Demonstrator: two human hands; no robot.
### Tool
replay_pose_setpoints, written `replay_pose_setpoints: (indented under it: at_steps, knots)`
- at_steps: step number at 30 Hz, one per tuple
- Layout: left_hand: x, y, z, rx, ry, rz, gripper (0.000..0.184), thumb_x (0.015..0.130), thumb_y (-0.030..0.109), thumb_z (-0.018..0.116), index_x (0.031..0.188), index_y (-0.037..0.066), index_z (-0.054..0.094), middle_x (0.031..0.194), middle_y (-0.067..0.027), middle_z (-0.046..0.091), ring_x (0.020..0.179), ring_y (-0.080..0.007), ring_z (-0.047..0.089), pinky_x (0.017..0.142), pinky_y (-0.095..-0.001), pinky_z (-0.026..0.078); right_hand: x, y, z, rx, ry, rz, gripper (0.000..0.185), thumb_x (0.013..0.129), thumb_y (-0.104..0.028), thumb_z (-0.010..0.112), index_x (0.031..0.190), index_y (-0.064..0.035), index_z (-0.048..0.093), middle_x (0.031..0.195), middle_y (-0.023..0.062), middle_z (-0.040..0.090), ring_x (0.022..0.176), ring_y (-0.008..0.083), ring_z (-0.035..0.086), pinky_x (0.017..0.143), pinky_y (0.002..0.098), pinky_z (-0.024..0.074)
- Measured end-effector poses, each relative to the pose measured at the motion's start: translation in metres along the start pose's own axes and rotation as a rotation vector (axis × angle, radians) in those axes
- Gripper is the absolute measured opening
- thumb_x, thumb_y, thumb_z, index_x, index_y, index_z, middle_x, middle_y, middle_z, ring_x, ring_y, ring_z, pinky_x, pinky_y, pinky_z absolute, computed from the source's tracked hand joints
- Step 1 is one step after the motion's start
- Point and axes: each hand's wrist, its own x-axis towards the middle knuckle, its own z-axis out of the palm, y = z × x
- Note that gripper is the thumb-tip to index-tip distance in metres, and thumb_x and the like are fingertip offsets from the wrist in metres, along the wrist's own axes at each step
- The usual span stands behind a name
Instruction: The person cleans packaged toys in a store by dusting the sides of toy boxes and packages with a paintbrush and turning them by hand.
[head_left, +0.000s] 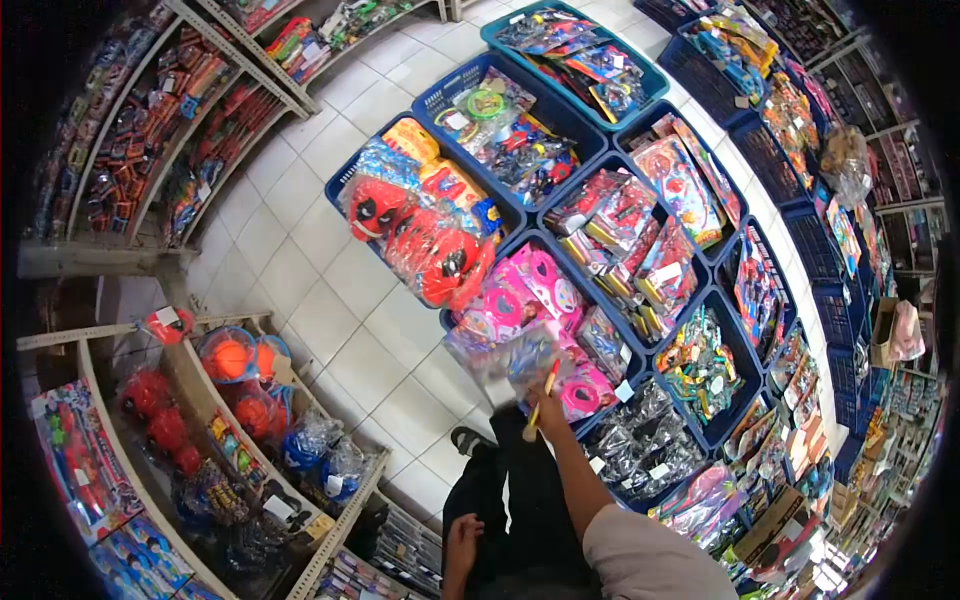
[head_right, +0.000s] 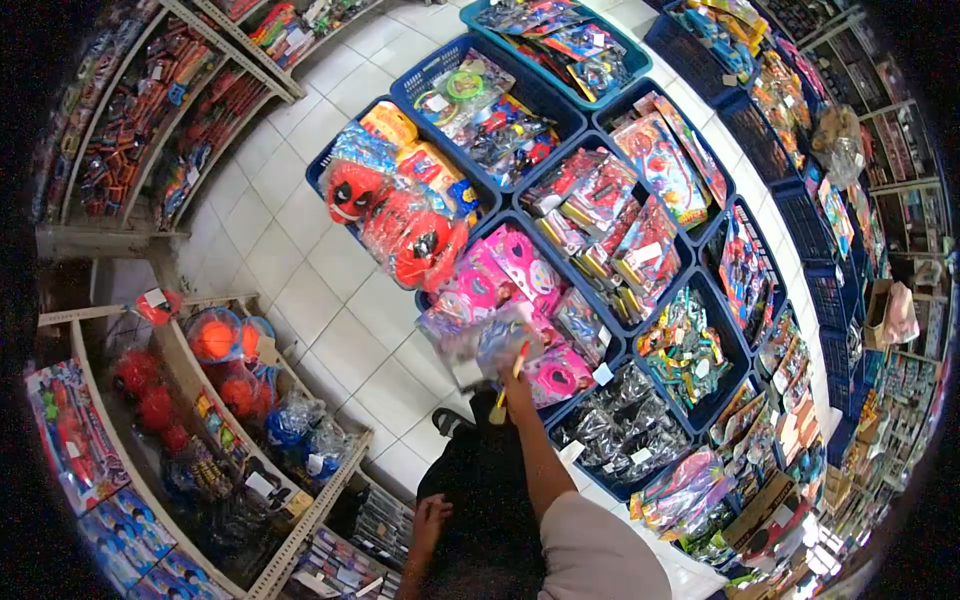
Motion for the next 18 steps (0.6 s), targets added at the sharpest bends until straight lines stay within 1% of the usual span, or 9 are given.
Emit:
replay_pose_setpoints:
  at_steps: [2,3,4,6,9,10,13,15,18]
  knots:
    - [-0.015,-0.015,0.014,0.092,-0.077,-0.003,0.031,0.101,0.026,0.051,0.118,0.000,0.056,0.099,-0.0137,0.065,0.093,-0.0179,0.064,0.082,-0.0314,0.052,0.044,0.010,-0.006,-0.017,0.088,-0.073,0.036,0.089,-0.040,0.064,0.100,-0.0057,0.060,0.077,0.0035,0.056,0.059,0.0124,0.053,0.048,0.0285,0.0413]
    - [-0.026,-0.017,0.023,0.407,-0.072,0.112,0.029,0.099,0.028,0.054,0.115,0.005,0.061,0.095,-0.0128,0.068,0.090,-0.0198,0.067,0.081,-0.0339,0.052,0.069,-0.001,-0.002,-0.005,0.133,-0.099,0.035,0.089,-0.040,0.064,0.099,-0.0063,0.061,0.076,0.0024,0.055,0.059,0.0118,0.052,0.048,0.0284,0.0406]
    - [-0.031,-0.018,0.028,0.406,-0.081,0.091,0.029,0.099,0.028,0.054,0.115,0.005,0.061,0.095,-0.0128,0.068,0.090,-0.0198,0.067,0.081,-0.0339,0.052,0.080,-0.016,0.004,0.131,0.118,-0.104,0.034,0.089,-0.040,0.064,0.098,-0.0075,0.061,0.074,0.0018,0.054,0.059,0.0120,0.052,0.049,0.0283,0.0413]
    - [-0.029,-0.022,0.032,0.807,-0.277,-0.072,0.027,0.095,0.030,0.057,0.111,0.009,0.065,0.091,-0.0120,0.070,0.087,-0.0248,0.069,0.081,-0.0368,0.051,0.119,-0.030,0.013,0.355,0.083,-0.087,0.031,0.090,-0.042,0.064,0.100,-0.0130,0.057,0.077,-0.0004,0.053,0.064,0.0132,0.053,0.054,0.0320,0.0443]
    - [-0.026,-0.069,0.031,0.554,-0.130,-0.116,0.029,0.092,0.033,0.057,0.108,0.011,0.066,0.087,-0.0116,0.071,0.084,-0.0299,0.069,0.078,-0.0382,0.051,0.198,-0.017,0.016,0.652,-0.055,-0.032,0.027,0.092,-0.043,0.061,0.099,-0.0174,0.055,0.083,-0.0011,0.057,0.073,0.0164,0.057,0.071,0.0397,0.0487]
    - [-0.029,-0.043,0.038,0.553,-0.153,-0.148,0.030,0.093,0.036,0.055,0.109,0.012,0.066,0.092,-0.0120,0.071,0.089,-0.0292,0.068,0.082,-0.0411,0.049,0.193,-0.033,0.030,0.683,-0.041,-0.060,0.027,0.092,-0.043,0.061,0.095,-0.0170,0.056,0.083,-0.0001,0.059,0.078,0.0183,0.060,0.073,0.0394,0.0497]
    - [-0.027,-0.032,0.043,0.713,-0.226,-0.184,0.032,0.094,0.037,0.053,0.110,0.013,0.066,0.096,-0.0124,0.070,0.094,-0.0296,0.066,0.086,-0.0439,0.045,0.206,-0.053,0.054,0.868,-0.062,-0.096,0.030,0.091,-0.044,0.061,0.097,-0.0139,0.059,0.084,0.0025,0.063,0.072,0.0205,0.062,0.061,0.0334,0.0520]
    - [-0.024,-0.029,0.041,0.730,-0.296,-0.282,0.031,0.094,0.035,0.052,0.112,0.013,0.065,0.097,-0.0128,0.069,0.097,-0.0307,0.064,0.089,-0.0458,0.042,0.195,-0.064,0.051,0.815,-0.141,0.021,0.036,0.090,-0.046,0.061,0.102,-0.0117,0.060,0.092,0.0057,0.068,0.067,0.0199,0.062,0.061,0.0320,0.0527]
    - [-0.025,-0.031,0.041,0.782,-0.276,-0.118,0.031,0.094,0.036,0.053,0.112,0.013,0.064,0.094,-0.0126,0.068,0.094,-0.0318,0.064,0.086,-0.0458,0.043,0.194,-0.052,0.039,0.655,-0.050,0.009,0.058,0.091,-0.054,0.055,0.127,-0.0085,0.052,0.115,0.0048,0.068,0.067,0.0164,0.061,0.060,0.0322,0.0501]
